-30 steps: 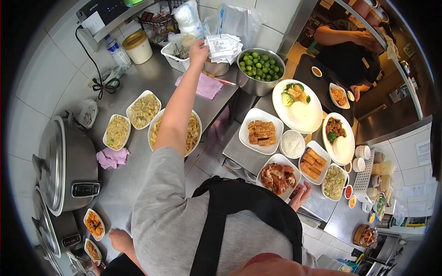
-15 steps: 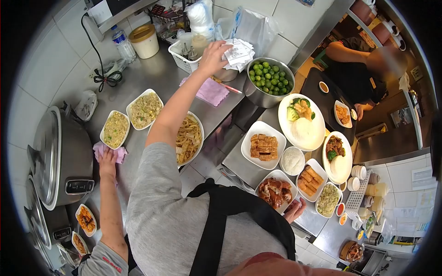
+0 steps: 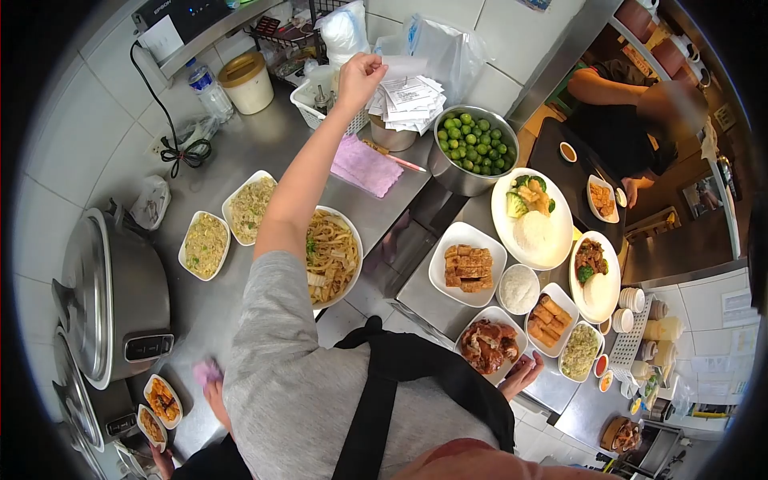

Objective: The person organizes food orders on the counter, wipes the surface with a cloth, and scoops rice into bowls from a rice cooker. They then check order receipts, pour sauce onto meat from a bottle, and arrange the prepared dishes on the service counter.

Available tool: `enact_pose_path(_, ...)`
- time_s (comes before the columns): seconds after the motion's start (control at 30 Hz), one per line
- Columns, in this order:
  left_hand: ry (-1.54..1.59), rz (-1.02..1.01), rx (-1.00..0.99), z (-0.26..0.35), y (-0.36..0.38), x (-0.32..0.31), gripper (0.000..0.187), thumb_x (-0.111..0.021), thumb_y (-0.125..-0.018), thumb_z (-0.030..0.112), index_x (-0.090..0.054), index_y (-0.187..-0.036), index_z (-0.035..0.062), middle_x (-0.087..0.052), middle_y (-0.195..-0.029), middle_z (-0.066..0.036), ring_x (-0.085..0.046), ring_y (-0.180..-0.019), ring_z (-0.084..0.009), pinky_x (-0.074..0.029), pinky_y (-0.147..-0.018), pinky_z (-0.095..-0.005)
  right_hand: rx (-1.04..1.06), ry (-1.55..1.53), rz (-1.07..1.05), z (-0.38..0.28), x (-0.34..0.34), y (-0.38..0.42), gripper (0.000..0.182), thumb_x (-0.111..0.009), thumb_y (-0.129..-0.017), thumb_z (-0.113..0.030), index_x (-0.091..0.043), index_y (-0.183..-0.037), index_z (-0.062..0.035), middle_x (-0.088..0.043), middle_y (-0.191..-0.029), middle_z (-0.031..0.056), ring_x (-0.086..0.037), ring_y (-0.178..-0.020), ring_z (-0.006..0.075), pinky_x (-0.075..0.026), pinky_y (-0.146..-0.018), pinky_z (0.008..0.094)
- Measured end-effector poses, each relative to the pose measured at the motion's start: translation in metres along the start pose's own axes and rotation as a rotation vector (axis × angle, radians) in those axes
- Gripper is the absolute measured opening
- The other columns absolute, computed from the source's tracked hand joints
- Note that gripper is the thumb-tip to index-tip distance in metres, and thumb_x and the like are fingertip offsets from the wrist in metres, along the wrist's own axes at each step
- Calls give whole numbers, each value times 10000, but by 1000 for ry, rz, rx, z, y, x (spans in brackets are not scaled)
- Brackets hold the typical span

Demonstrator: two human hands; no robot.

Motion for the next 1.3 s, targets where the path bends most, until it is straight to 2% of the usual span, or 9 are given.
enact_pose_path(0.27, 21, -21, 49, 0, 5, 6, 133, -665, -669, 72, -635, -783, 12, -548, -667, -68, -544, -567, -133, -451, -559, -257, 37, 7, -2, 4, 1, -2, 345, -414, -907, -340, -372, -1110, -63, -496, -692, 1, -396, -514, 17, -268, -431, 147)
enact_pose_path(0.33, -47, -135, 100, 1, 12, 7, 175, -662, -658, 76, -639, -828, 43, -557, -740, -80, -567, -655, -173, -461, -624, -286, 22, 11, 9, 3, 0, -2, 342, -416, -906, -340, -371, -1109, -68, -494, -683, -3, -395, -515, 14, -262, -427, 147)
enact_pose_path(0.43, -213, -426, -29, 5, 27, -1, 314, -648, -660, 92, -607, -970, 111, -525, -966, -110, -533, -897, -267, -432, -773, -352, 22, -10, 2, -1, -2, -1, 335, -420, -906, -337, -376, -1105, -71, -491, -679, -8, -389, -512, 12, -252, -423, 146)
enact_pose_path(0.6, -331, -446, -173, 12, 33, -2, 367, -618, -631, 36, -587, -989, 113, -505, -983, -92, -526, -929, -273, -433, -779, -356, 45, -6, 7, 10, 5, -3, 325, -418, -906, -325, -386, -1099, -66, -494, -681, -8, -381, -502, 19, -255, -425, 156)
enact_pose_path(0.77, -278, -413, -243, 20, 34, 2, 338, -601, -643, 14, -597, -968, 108, -510, -968, -68, -541, -893, -252, -446, -730, -344, 44, 11, 32, 9, 7, -3, 279, -395, -916, -276, -391, -1088, -57, -493, -669, 3, -380, -493, 21, -268, -416, 156)
enact_pose_path(0.87, -211, -433, -165, 21, 28, 1, 291, -611, -646, -15, -624, -921, 78, -538, -915, -77, -556, -846, -244, -446, -710, -320, 54, -8, 3, 7, 6, -4, 274, -394, -919, -270, -384, -1087, -54, -497, -676, 11, -387, -489, 22, -268, -408, 155)
enact_pose_path(0.97, -140, -338, -196, 21, 22, -3, 135, -604, -701, 0, -642, -827, 28, -577, -831, -67, -568, -676, -219, -448, -626, -303, 31, -21, 6, 3, 5, -3, 285, -399, -918, -282, -377, -1086, -53, -500, -681, 17, -398, -487, 26, -274, -405, 152)
enact_pose_path(1.1, -87, -216, -135, 17, 11, -10, 92, -609, -728, 42, -617, -797, -19, -586, -762, -87, -546, -595, -199, -425, -561, -287, 39, 0, 14, 4, 5, -2, 294, -401, -918, -288, -372, -1086, -48, -502, -683, 21, -424, -497, 31, -294, -412, 149)
enact_pose_path(1.3, -64, -151, -93, 15, 3, -11, 111, -620, -733, 96, -622, -789, 0, -573, -730, -120, -560, -601, -243, -424, -558, -317, 28, -13, 3, -1, 3, -1, 300, -400, -918, -289, -370, -1084, -42, -513, -690, 28, -438, -505, 34, -307, -420, 150)
Point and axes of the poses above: each hand's wrist, its own y-axis away from the middle knuckle, its own x-axis out of the back of the hand, z = x × y, the point moved 1 cm from there along -y, towards the middle knuckle
